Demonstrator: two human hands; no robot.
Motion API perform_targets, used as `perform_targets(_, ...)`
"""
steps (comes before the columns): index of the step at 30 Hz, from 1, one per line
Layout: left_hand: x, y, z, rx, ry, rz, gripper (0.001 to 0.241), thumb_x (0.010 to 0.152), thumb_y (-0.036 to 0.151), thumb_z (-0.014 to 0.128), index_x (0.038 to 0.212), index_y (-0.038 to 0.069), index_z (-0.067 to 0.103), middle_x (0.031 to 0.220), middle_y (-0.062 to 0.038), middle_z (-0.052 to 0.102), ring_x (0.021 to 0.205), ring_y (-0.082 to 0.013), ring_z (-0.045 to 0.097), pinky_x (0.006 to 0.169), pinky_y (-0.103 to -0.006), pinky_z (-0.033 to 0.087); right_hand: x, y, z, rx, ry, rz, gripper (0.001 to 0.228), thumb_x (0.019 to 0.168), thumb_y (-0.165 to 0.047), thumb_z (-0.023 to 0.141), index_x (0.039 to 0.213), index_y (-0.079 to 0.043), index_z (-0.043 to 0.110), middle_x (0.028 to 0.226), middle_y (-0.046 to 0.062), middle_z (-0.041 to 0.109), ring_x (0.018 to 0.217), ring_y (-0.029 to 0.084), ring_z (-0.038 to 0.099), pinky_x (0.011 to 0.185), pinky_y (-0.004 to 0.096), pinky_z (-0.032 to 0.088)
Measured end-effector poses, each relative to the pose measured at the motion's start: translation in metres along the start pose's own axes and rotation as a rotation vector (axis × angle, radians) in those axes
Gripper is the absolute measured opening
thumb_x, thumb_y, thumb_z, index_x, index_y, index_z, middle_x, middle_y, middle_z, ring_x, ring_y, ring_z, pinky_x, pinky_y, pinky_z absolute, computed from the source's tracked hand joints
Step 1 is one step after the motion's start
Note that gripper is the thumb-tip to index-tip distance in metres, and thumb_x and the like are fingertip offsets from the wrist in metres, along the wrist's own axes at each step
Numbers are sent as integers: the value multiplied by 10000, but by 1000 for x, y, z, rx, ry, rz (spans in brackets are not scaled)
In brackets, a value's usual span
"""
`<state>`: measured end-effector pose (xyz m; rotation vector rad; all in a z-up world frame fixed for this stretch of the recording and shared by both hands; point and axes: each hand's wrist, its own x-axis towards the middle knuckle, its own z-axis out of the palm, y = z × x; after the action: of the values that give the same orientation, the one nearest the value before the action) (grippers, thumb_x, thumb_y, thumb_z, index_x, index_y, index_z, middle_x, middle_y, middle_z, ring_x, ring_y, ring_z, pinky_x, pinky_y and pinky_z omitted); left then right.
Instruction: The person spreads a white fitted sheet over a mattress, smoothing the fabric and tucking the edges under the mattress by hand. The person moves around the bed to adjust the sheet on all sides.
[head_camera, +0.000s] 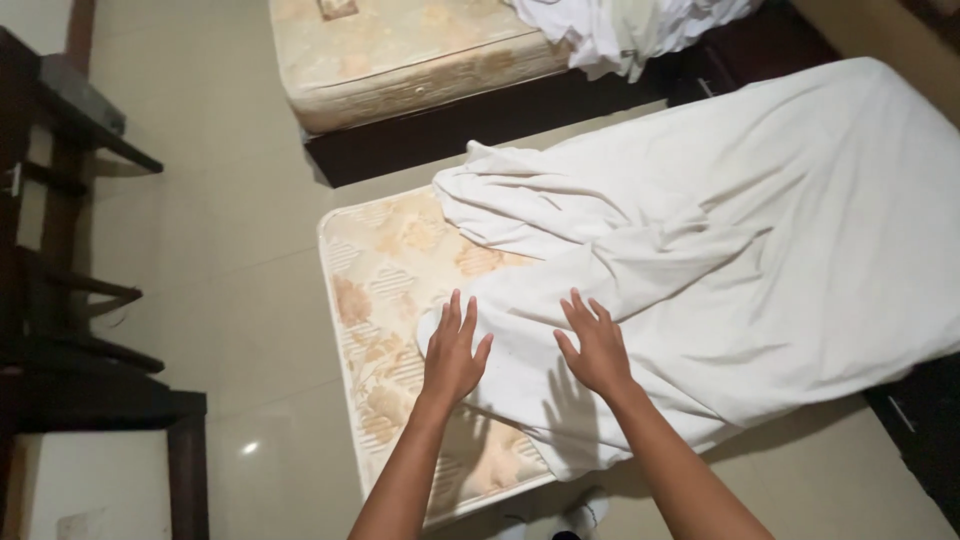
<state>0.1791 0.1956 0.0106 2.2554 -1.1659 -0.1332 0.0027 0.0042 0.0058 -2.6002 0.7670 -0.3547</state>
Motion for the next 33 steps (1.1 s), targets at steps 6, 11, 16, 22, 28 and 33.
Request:
perform_targets(6,4,28,20,26,-94,94,721,961,335,659,1571,87,365,1660,-229,253,1489,-454,315,1102,-548,387,-35,38,-43,-65,-40,186,640,939,-360,643,1522,-180,451,1674,50,307,1477,353,343,1131,506,358)
perform_targets(11,11,63,46,-5,-186,192,717,973,339,639,1577,85,347,1669,-225,235,1502,-456,295,1099,-541,391,-78,71,-81,-104,-35,343,663,949,-376,632,1547,-192,412,1692,36,257,1503,340,305,1154,501,338)
perform_targets(16,19,116,66,-9,-232,309,723,966,360,637,1579,112,346,1677,-214,237,1495,-472,299,1110,-546,396,-121,100,-120,-87,-25,526,691,944,-386,623,1563,-211,370,1714,23,174,1524,327,267,1174,484,334)
perform_targets(22,25,177,94,-12,-347,410,753,951,394,663,1579,137,336,1665,-213,214,1480,-488,277,1124,-599,343,-180,134,-165,-129,39,670,765,923,-435,647,1585,-225,326,1726,18,111,1544,318,226,1198,464,333)
perform_targets(28,15,232,131,-44,-345,544,762,937,400,673,1574,135,347,1665,-203,231,1486,-474,294,1135,-582,334,-246,162,-203,-198,5,860,799,928,-478,625,1603,-269,251,1730,-26,81,1562,258,204,1228,447,292)
perform_targets(33,0,280,156,-27,-350,618,756,944,403,668,1574,128,354,1665,-214,232,1485,-481,287,1115,-565,352,-304,205,-222,-230,48,893,817,920,-492,629,1610,-283,244,1725,-30,101,1556,248,207,1238,449,263)
